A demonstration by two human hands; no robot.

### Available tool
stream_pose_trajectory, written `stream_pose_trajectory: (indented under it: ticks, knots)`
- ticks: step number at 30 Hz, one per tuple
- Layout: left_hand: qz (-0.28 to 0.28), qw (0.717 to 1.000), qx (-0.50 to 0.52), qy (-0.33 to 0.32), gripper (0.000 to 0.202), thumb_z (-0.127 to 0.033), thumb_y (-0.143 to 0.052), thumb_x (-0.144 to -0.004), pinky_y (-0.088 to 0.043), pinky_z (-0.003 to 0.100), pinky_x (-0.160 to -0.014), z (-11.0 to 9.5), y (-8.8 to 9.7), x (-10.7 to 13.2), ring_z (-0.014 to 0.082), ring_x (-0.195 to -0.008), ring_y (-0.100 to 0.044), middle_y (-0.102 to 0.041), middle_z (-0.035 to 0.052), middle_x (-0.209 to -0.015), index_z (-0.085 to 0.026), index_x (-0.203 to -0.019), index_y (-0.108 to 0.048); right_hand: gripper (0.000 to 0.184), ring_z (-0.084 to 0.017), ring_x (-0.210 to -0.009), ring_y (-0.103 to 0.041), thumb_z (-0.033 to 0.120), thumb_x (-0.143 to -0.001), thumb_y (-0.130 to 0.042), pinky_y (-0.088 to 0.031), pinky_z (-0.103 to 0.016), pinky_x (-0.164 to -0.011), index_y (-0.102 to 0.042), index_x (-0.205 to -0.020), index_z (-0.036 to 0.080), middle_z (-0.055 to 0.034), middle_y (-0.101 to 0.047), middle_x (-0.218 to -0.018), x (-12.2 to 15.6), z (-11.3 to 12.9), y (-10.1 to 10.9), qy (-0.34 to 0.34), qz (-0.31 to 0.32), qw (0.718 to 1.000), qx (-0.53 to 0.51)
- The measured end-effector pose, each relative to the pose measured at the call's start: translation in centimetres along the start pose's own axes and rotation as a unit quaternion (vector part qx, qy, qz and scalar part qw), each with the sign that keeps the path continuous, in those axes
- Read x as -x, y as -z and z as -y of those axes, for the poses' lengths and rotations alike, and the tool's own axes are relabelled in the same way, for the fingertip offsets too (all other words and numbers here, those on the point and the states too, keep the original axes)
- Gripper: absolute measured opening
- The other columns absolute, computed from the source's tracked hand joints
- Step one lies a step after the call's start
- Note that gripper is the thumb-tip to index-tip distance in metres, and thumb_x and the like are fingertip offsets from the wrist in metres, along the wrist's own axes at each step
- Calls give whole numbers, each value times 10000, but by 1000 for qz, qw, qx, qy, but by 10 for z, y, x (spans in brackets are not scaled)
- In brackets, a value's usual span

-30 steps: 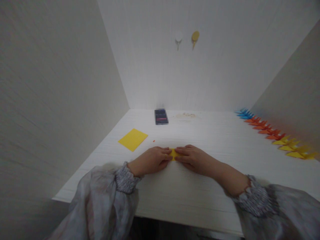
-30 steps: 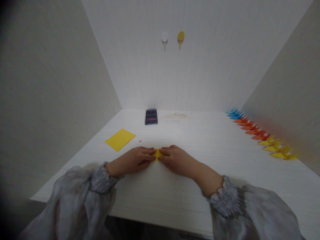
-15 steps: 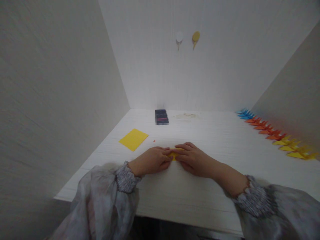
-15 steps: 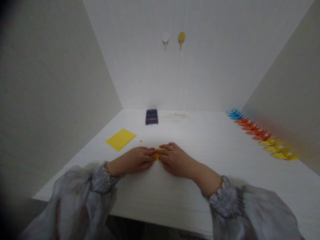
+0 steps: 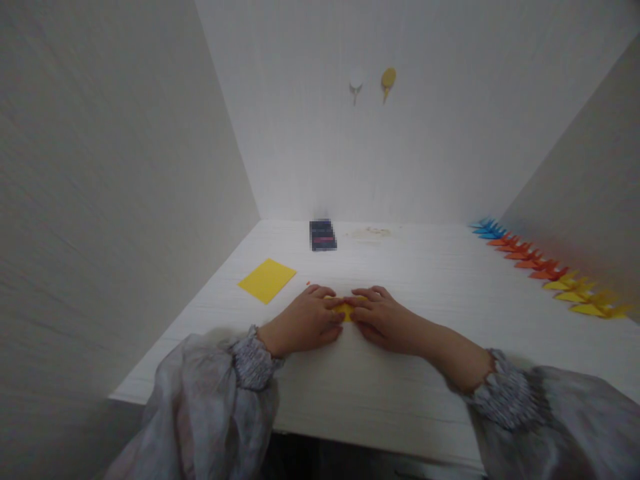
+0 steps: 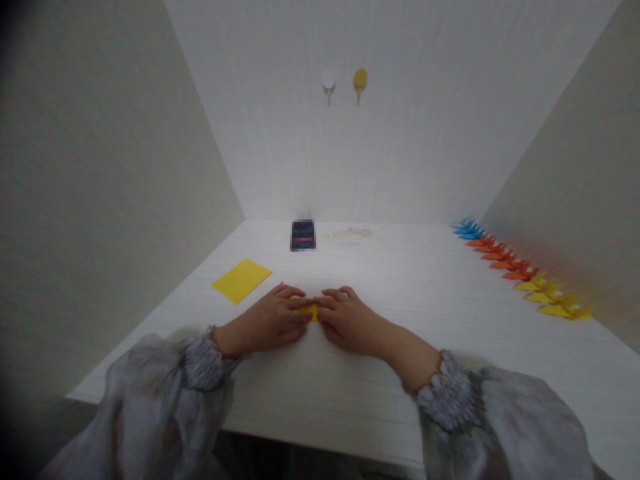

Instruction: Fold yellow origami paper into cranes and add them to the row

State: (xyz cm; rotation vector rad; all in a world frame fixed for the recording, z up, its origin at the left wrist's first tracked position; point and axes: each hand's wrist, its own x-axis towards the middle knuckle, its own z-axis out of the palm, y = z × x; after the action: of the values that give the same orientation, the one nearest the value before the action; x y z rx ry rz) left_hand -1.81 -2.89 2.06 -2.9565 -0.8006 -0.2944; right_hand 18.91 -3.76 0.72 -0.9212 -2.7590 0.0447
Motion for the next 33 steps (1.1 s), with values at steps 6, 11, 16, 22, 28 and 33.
stream_pose_trajectory:
  ticks: [6, 11, 16, 22, 28, 33]
  knots:
    - [-1, 1000, -11, 6, 217, -324, -479, -785, -323, 445, -902, 0, -1, 1, 240, -1042, -444, -581, 61, -1057, -224, -889, -641, 266, -261, -1194, -376, 194, -829, -419, -291, -471, -936, -584, -1034, 235, -33, -515, -1251, 0, -1, -2, -9, 3, 1000, -13]
    - [-7, 1000, -8, 11, 229, -346, -484, -784, -214, 502, -985, 3, -6, 4, 264, -1156, -366, -531, 43, -1160, -252, -944, -618, 260, -257, -1227, -346, 201, -849, -393, -281, -480, -941, -591, -1013, 239, -55, -542, -1216, 1, -1, -2, -12, 11, 1000, -16]
    - [3, 1000, -4, 15, 245, -362, -454, -802, -180, 531, -987, 2, -7, 4, 265, -1153, -380, -550, 28, -1140, -264, -980, -591, 251, -281, -1233, -334, 197, -843, -400, -277, -499, -940, -590, -1002, 238, -44, -509, -1255, 1, -2, -4, -13, 11, 1000, -12]
    - [16, 999, -8, 32, 251, -386, -436, -809, -182, 551, -954, 0, -4, 4, 279, -1115, -398, -554, 11, -1150, -271, -975, -584, 224, -305, -1217, -345, 204, -829, -417, -240, -552, -947, -598, -956, 240, -19, -534, -1229, 2, 0, -4, -43, 4, 999, -3]
    - [22, 999, -4, 34, 265, -414, -432, -806, -182, 560, -937, 1, -6, 4, 290, -1097, -398, -534, 3, -1198, -275, -977, -579, 343, -318, -1221, -341, 262, -798, -460, -214, -576, -958, -537, -1128, 211, -84, -544, -1209, 6, -7, -4, -94, 14, 995, -29]
    - [33, 998, 4, 46, 265, -420, -446, -797, -180, 574, -925, -1, -3, 4, 298, -1096, -404, -528, -9, -1214, -280, -980, -576, 400, -318, -1250, -300, 276, -790, -468, -161, -591, -978, -504, -1183, 211, -79, -567, -1184, 9, -12, 4, -121, 50, 990, -60]
